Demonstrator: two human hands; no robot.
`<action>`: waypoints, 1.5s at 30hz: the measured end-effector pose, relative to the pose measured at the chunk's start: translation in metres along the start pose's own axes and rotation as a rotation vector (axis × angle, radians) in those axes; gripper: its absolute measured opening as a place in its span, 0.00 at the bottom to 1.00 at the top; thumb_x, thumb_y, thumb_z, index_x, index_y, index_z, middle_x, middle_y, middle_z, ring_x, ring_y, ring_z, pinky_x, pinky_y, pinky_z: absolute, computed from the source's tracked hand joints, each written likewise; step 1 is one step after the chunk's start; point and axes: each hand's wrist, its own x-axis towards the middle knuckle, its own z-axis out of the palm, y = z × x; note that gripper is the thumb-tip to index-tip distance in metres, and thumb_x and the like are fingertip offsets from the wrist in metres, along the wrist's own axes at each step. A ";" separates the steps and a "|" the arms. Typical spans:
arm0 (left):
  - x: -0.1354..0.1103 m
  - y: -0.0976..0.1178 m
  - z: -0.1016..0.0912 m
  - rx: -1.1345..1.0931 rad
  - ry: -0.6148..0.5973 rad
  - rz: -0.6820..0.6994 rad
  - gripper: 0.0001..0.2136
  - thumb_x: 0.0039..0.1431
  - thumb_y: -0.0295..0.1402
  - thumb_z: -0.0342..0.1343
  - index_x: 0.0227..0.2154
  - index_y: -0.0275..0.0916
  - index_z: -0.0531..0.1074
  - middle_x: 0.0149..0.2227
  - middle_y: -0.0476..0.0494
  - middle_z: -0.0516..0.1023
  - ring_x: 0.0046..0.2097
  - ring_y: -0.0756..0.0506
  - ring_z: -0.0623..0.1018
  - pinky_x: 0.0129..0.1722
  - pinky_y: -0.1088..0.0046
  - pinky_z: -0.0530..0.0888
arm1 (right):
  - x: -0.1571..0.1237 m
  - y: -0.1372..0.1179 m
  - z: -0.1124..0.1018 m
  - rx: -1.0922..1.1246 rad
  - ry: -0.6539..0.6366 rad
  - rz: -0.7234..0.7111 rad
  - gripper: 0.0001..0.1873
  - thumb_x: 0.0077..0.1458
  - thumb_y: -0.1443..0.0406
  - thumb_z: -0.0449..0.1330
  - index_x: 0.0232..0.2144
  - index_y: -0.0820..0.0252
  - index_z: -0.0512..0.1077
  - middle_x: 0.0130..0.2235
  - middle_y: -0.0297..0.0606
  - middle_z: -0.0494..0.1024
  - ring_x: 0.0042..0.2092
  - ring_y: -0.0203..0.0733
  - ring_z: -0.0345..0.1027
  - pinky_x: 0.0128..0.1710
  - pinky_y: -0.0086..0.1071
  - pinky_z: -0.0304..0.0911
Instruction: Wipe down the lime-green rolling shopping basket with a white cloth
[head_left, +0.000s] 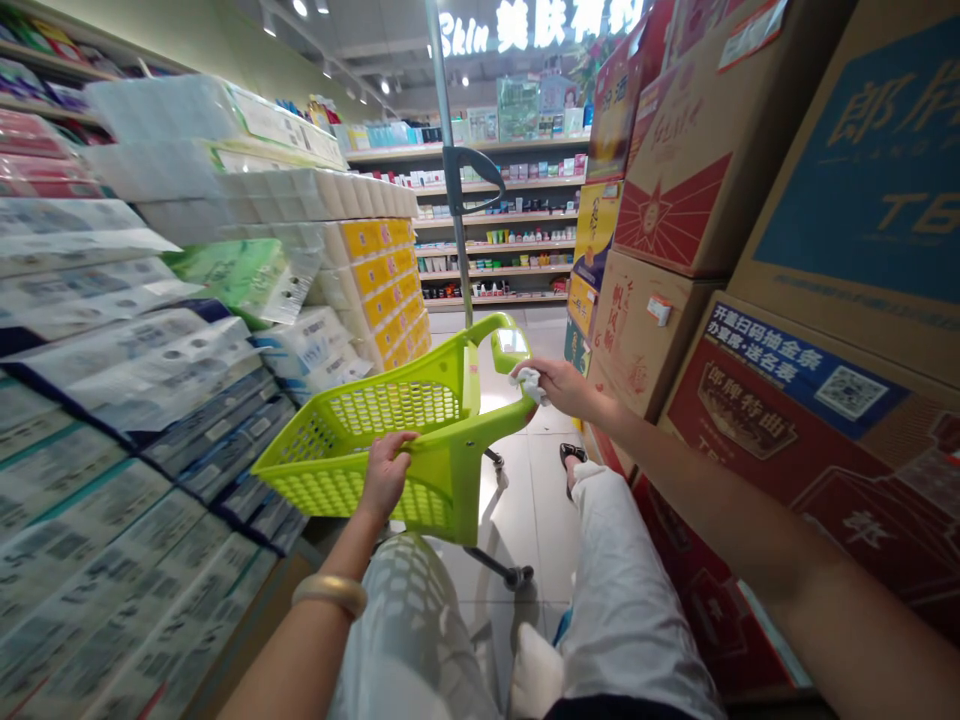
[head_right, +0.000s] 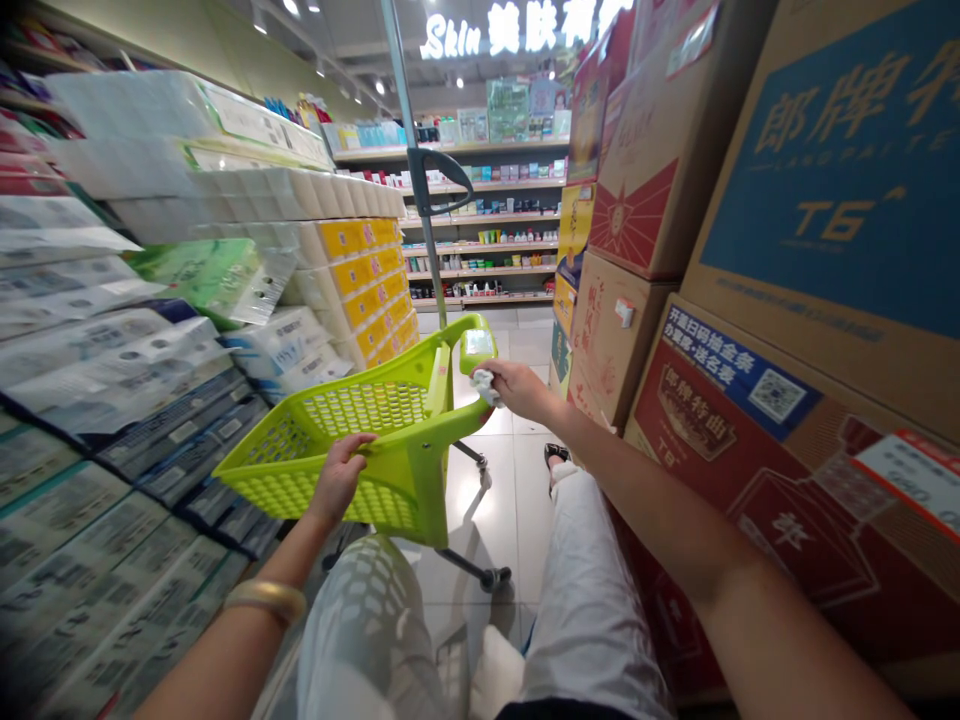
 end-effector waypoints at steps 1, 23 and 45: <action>0.001 0.000 0.001 0.002 0.001 -0.001 0.16 0.44 0.33 0.44 0.33 0.42 0.74 0.36 0.46 0.78 0.44 0.41 0.74 0.56 0.56 0.65 | 0.005 0.004 -0.001 0.009 0.008 0.028 0.16 0.55 0.71 0.47 0.37 0.59 0.74 0.35 0.36 0.78 0.35 0.37 0.71 0.36 0.28 0.63; -0.009 -0.004 -0.012 -0.002 0.014 -0.023 0.12 0.47 0.36 0.43 0.27 0.42 0.71 0.33 0.46 0.76 0.41 0.41 0.72 0.49 0.60 0.67 | -0.049 -0.051 0.035 -0.227 -0.001 -0.429 0.15 0.60 0.72 0.50 0.44 0.55 0.72 0.46 0.40 0.76 0.50 0.43 0.67 0.52 0.40 0.60; -0.004 -0.004 -0.017 -0.024 -0.042 -0.046 0.14 0.50 0.39 0.42 0.25 0.42 0.71 0.32 0.46 0.77 0.40 0.42 0.73 0.48 0.62 0.69 | -0.042 -0.051 0.028 -0.018 0.009 -0.261 0.14 0.59 0.72 0.49 0.37 0.58 0.74 0.38 0.40 0.78 0.41 0.42 0.71 0.45 0.38 0.65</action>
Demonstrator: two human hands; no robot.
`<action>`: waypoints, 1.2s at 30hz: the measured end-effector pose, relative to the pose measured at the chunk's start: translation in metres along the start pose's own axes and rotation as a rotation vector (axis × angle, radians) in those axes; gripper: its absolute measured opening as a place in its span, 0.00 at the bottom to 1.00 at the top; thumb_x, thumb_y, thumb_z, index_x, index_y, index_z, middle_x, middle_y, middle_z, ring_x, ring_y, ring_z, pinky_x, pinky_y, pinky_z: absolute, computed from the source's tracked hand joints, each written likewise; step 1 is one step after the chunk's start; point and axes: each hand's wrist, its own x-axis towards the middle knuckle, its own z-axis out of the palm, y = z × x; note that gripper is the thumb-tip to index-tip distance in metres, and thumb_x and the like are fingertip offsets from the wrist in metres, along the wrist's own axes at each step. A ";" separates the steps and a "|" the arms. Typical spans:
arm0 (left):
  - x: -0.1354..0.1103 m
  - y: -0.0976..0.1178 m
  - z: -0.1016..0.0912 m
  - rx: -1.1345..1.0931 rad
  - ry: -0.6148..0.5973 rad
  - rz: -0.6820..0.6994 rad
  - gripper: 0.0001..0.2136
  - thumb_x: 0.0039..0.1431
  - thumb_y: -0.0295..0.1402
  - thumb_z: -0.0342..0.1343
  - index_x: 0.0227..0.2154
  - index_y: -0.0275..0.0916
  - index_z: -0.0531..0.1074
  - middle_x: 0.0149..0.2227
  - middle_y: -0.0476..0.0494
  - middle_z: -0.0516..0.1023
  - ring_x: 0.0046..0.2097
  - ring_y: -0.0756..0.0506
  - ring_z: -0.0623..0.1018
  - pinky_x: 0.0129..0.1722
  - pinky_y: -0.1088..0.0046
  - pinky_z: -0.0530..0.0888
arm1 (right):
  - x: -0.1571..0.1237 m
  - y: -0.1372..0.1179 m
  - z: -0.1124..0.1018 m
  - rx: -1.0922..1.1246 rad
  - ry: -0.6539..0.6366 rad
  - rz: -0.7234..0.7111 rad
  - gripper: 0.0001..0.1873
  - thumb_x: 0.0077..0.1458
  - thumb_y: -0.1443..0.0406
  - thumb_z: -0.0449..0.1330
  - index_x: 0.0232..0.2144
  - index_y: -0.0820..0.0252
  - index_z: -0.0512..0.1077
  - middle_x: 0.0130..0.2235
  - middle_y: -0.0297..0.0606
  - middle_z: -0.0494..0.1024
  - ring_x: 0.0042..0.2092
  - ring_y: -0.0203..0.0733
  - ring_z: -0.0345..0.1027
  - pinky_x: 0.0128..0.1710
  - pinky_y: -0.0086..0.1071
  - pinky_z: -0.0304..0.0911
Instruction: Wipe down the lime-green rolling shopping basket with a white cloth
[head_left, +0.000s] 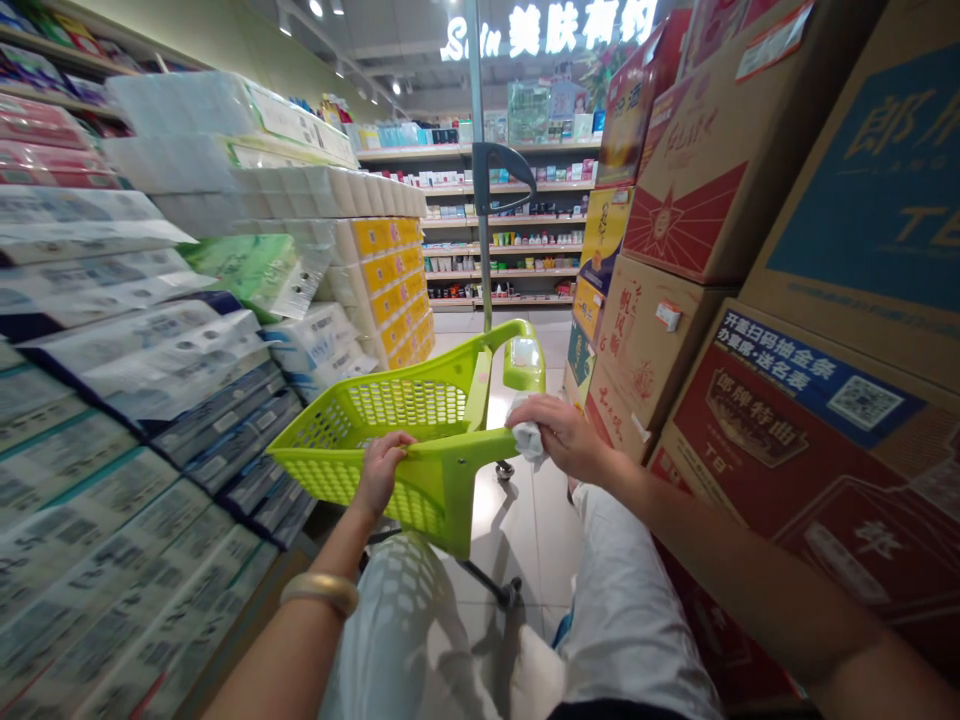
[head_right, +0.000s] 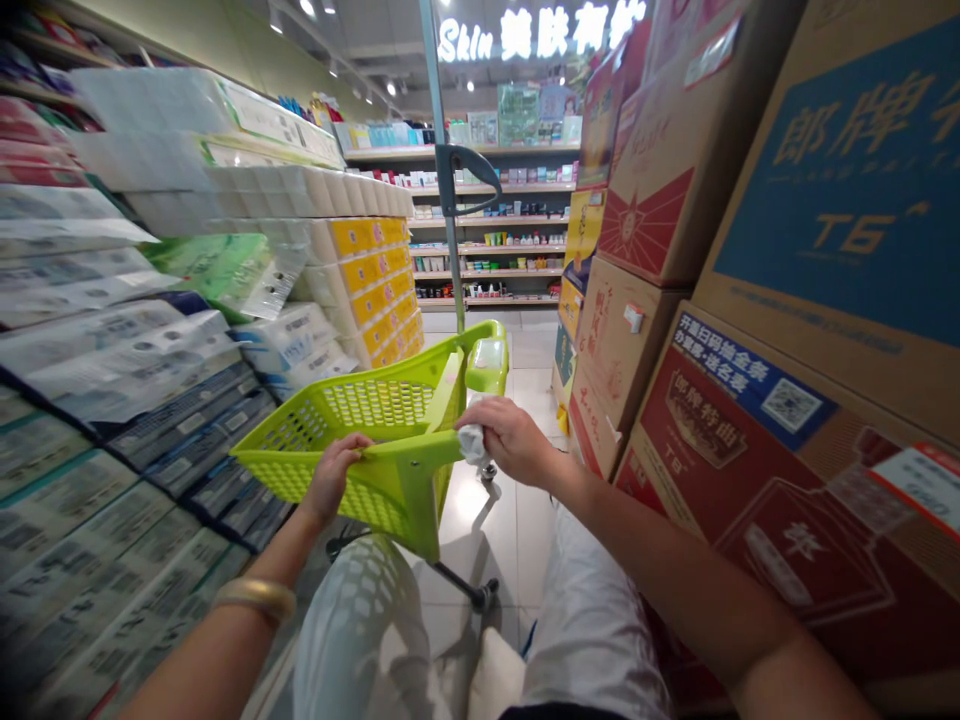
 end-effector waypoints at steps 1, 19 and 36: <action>0.003 -0.001 -0.001 0.001 -0.006 0.000 0.14 0.51 0.40 0.41 0.25 0.42 0.72 0.32 0.46 0.77 0.40 0.41 0.73 0.48 0.61 0.69 | -0.003 -0.006 0.004 -0.003 0.008 -0.025 0.15 0.60 0.72 0.48 0.39 0.57 0.74 0.40 0.40 0.78 0.43 0.42 0.71 0.47 0.39 0.64; -0.010 0.126 -0.016 0.055 -0.268 0.332 0.20 0.60 0.45 0.41 0.34 0.40 0.76 0.38 0.43 0.78 0.42 0.44 0.75 0.45 0.67 0.69 | 0.016 0.007 -0.001 -0.164 -0.001 -0.134 0.19 0.61 0.72 0.47 0.49 0.58 0.72 0.50 0.45 0.76 0.56 0.42 0.66 0.57 0.43 0.63; -0.004 0.160 0.000 0.491 -0.400 0.024 0.28 0.61 0.52 0.35 0.29 0.43 0.78 0.31 0.40 0.81 0.35 0.38 0.79 0.32 0.67 0.68 | 0.056 0.022 -0.012 -0.460 -0.270 0.051 0.13 0.62 0.67 0.50 0.42 0.60 0.74 0.44 0.43 0.77 0.47 0.44 0.69 0.52 0.39 0.60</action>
